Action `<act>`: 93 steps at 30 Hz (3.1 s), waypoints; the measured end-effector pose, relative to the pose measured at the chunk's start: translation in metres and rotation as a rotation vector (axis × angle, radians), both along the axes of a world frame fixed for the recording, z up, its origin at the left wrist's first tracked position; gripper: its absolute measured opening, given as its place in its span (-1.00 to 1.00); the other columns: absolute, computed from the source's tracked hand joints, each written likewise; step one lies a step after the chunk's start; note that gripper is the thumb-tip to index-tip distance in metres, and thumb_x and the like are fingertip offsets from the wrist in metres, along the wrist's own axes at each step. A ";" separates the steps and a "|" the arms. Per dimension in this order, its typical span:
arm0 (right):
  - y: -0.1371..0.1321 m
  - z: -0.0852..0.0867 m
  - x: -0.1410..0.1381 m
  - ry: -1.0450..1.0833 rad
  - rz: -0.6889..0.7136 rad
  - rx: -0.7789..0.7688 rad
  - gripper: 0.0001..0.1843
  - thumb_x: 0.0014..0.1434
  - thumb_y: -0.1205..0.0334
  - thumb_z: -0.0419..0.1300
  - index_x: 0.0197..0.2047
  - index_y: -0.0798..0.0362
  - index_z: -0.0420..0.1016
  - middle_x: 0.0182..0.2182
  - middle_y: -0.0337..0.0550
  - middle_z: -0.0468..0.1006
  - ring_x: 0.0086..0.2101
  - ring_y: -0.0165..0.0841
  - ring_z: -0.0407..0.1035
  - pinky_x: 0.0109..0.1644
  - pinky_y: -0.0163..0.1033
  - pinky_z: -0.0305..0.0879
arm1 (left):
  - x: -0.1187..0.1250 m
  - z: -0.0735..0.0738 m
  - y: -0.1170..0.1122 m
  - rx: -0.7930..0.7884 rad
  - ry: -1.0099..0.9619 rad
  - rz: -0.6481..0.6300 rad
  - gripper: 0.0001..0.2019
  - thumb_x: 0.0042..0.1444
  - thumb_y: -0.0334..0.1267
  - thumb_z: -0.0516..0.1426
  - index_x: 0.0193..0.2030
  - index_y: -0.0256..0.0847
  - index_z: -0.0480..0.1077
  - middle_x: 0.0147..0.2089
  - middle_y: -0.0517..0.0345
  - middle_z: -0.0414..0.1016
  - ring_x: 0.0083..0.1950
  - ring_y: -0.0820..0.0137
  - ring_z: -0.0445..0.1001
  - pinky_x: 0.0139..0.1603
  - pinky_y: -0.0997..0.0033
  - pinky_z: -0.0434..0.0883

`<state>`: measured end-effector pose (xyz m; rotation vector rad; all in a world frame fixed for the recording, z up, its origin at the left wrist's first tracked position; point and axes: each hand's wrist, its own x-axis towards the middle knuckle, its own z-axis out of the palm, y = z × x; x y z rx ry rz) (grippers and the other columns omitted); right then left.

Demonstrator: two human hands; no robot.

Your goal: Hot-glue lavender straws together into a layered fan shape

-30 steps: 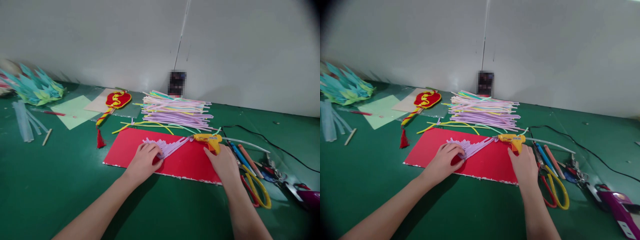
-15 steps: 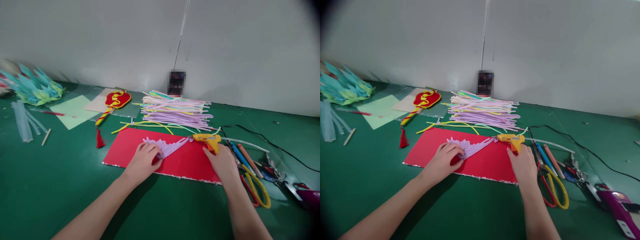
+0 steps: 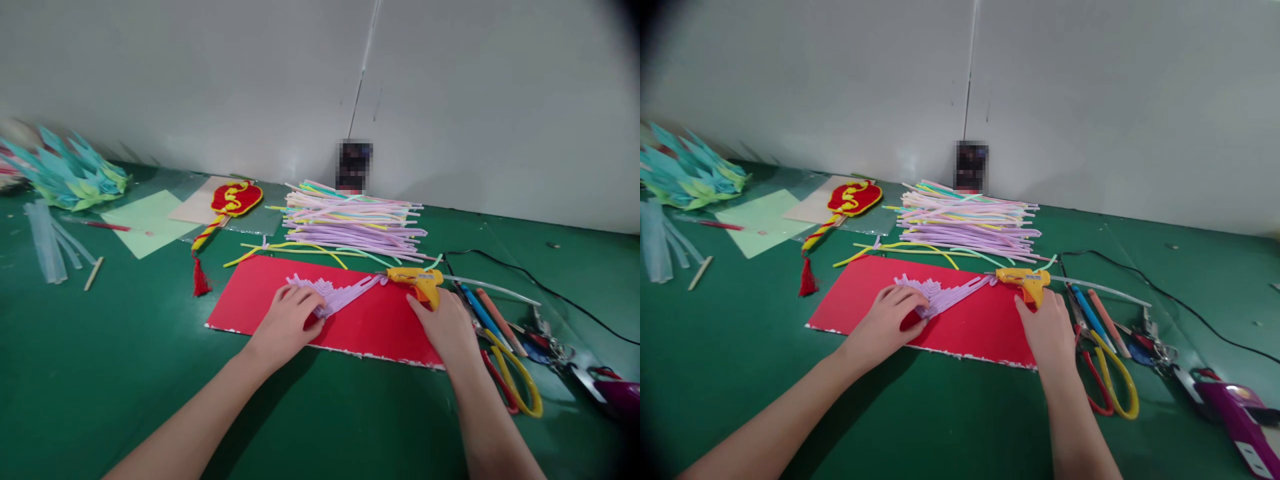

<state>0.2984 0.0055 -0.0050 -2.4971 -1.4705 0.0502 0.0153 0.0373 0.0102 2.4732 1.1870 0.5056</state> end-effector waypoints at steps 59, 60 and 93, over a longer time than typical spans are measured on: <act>-0.003 0.002 -0.006 0.059 -0.160 0.094 -0.28 -0.01 -0.29 0.07 -0.01 0.17 0.27 -0.13 0.17 0.39 -0.12 -0.01 0.31 -0.13 -0.03 0.24 | 0.001 0.002 -0.004 0.071 -0.040 0.060 -0.86 0.02 -0.44 0.11 -0.28 -0.14 0.35 -0.17 0.19 0.43 -0.09 0.31 0.37 0.15 0.11 0.18; -0.004 0.003 -0.006 0.044 -0.159 0.102 -0.27 -0.01 -0.30 0.07 -0.01 0.16 0.27 -0.13 0.17 0.38 -0.11 0.00 0.31 -0.13 -0.01 0.23 | 0.001 0.002 -0.003 0.065 -0.037 0.063 -0.86 0.02 -0.43 0.11 -0.28 -0.13 0.35 -0.17 0.18 0.44 -0.09 0.31 0.37 0.15 0.10 0.19; 0.003 -0.016 -0.106 0.027 0.834 0.381 -0.76 0.28 0.36 -0.06 -0.15 0.05 0.42 0.22 0.01 0.21 0.25 -0.17 -0.03 0.18 0.04 0.13 | -0.001 0.003 -0.002 0.015 -0.006 0.074 -0.84 0.01 -0.44 0.15 -0.24 -0.17 0.39 -0.15 0.20 0.46 -0.06 0.30 0.37 0.17 0.11 0.17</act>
